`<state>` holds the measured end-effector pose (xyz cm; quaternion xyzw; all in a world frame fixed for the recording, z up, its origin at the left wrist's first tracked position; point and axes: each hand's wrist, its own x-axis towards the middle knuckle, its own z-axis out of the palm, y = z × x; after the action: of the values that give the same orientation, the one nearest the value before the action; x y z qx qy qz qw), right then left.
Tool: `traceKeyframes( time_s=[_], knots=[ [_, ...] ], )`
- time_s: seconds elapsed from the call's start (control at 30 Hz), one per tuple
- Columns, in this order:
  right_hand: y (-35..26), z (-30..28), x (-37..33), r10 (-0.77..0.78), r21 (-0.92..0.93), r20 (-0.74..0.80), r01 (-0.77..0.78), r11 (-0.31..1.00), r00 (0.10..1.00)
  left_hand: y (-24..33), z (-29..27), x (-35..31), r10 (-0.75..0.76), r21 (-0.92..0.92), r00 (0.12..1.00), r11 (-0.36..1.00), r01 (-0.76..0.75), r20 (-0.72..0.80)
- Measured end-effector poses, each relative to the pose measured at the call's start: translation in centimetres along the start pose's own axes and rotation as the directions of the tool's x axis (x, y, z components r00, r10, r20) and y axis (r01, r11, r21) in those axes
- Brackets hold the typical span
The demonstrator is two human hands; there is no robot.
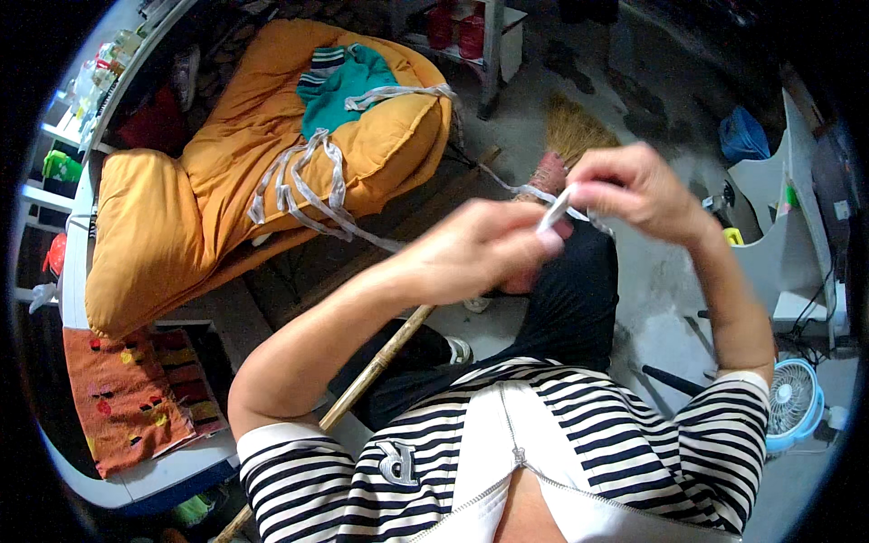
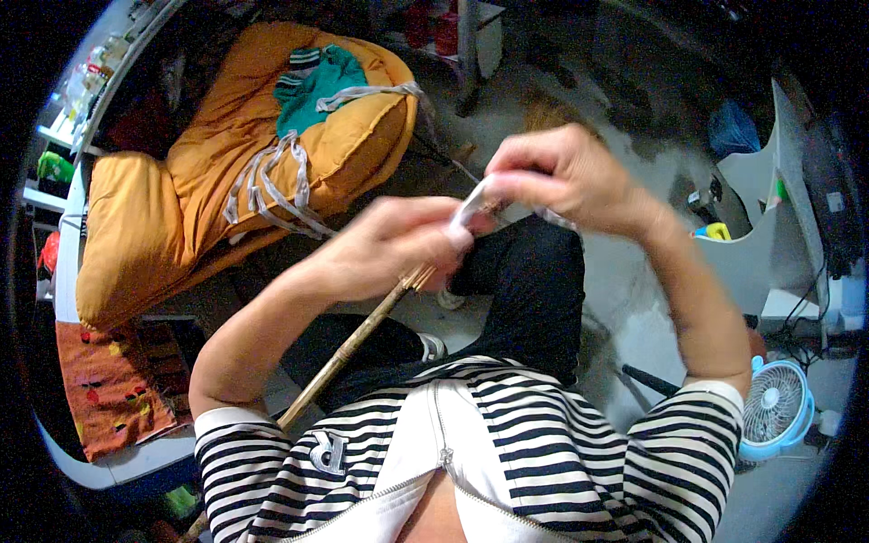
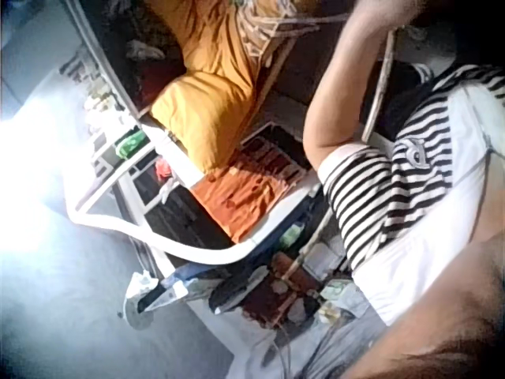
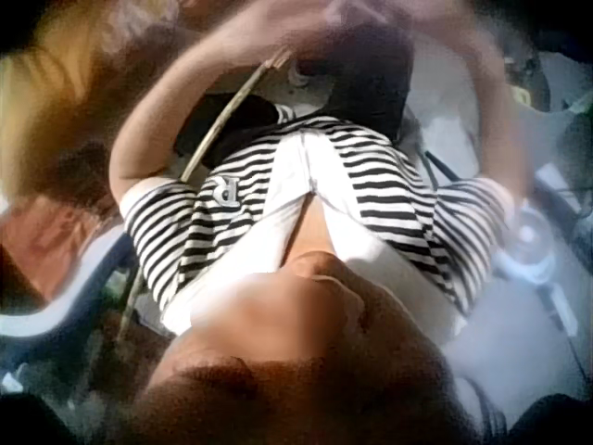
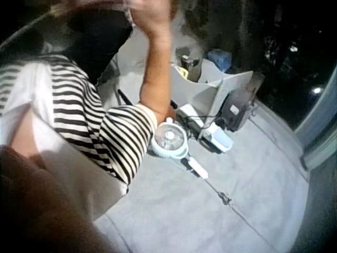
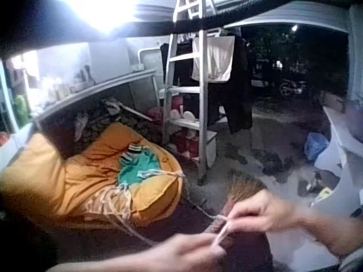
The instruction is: The person repairs a broom by wrapping a white strap repeatedly around the base of the broom bristles and the handle, securing it with knots.
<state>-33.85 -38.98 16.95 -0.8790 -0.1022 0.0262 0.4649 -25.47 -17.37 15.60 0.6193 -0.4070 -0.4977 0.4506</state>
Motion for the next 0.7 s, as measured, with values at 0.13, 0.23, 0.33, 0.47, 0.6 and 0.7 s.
traceKeyframes(
  time_s=[0.13,0.23,0.33,0.47,0.6,0.7],
  knots=[
    [3.3,-6.1,-2.2,0.219,-0.242,-0.034,-0.221,0.945,0.975,-0.4,-8.7,-6.3,0.174,0.342,0.697,0.933,0.108,-0.696],
    [6.8,-9.8,-7.2,0.410,-0.193,-0.244,-0.458,0.868,0.879,-3.4,-17.4,-14.6,0.433,0.538,0.406,0.821,0.192,-0.805],
    [11.0,-11.9,-13.6,0.484,-0.133,-0.414,-0.577,0.806,0.771,-5.0,-20.6,-21.1,0.367,0.377,0.089,0.911,0.169,-0.926],
    [15.1,-12.2,-20.7,0.627,0.072,-0.491,-0.689,0.721,0.604,-8.5,-23.7,-29.1,0.168,0.164,-0.094,0.985,0.055,-0.981],
    [16.1,-9.6,-19.8,0.620,-0.251,-0.331,-0.699,0.669,0.712,-4.2,-18.0,-24.4,0.215,0.225,0.236,0.974,0.015,-0.948],
    [15.0,-7.8,-10.4,0.532,-0.258,-0.224,-0.576,0.776,0.817,-1.0,-14.0,-21.3,0.244,0.289,0.393,0.955,0.060,-0.887]
  ],
)
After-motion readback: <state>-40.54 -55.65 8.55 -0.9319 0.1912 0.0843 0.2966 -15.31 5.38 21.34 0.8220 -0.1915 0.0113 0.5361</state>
